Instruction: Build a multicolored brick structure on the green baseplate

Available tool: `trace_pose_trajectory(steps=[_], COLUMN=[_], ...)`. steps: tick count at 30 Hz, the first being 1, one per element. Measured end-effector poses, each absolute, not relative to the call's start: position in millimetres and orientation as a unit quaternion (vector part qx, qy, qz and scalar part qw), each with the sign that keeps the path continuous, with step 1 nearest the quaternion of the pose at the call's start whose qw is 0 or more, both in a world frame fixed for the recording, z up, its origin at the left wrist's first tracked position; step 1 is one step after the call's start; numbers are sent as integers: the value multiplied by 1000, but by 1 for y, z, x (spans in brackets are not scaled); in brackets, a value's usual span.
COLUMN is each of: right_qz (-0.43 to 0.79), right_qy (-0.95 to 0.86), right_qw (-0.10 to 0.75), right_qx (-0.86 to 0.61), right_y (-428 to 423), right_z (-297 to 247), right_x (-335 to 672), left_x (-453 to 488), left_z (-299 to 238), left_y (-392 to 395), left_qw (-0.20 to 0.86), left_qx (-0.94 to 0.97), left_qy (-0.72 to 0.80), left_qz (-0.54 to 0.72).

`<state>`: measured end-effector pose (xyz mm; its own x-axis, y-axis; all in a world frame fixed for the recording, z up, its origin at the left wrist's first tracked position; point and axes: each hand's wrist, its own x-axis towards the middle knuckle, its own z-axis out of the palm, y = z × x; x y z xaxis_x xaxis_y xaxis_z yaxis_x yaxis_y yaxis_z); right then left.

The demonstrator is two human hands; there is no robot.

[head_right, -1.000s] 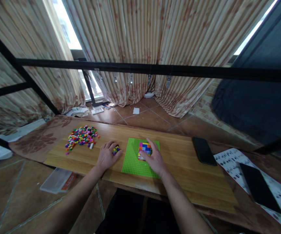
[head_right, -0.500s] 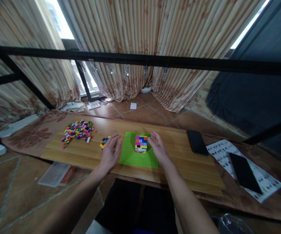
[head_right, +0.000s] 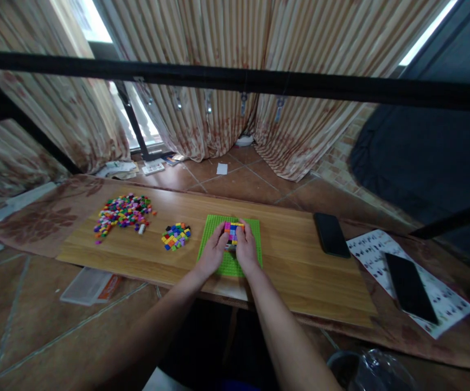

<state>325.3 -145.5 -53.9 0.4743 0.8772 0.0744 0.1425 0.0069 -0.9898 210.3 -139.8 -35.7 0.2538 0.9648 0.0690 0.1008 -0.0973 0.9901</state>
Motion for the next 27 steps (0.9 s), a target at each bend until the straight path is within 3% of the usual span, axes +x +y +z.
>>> trace_pose_trajectory(steps=[6, 14, 22, 27], right_qz=[271, 304, 265, 158], right_qy=[-422, -451, -503, -676], right_qw=[564, 506, 469, 281], right_qx=[-656, -669, -676, -663], right_y=[-148, -150, -124, -106], right_z=[-52, -48, -2, 9], right_x=[319, 328, 352, 325], left_x=[218, 218, 168, 119], left_z=[-36, -32, -20, -29], left_y=[-140, -134, -149, -182], left_qw=[516, 570, 550, 558], left_qx=[583, 530, 504, 527], left_qy=[448, 447, 457, 459], left_qz=[439, 441, 485, 447])
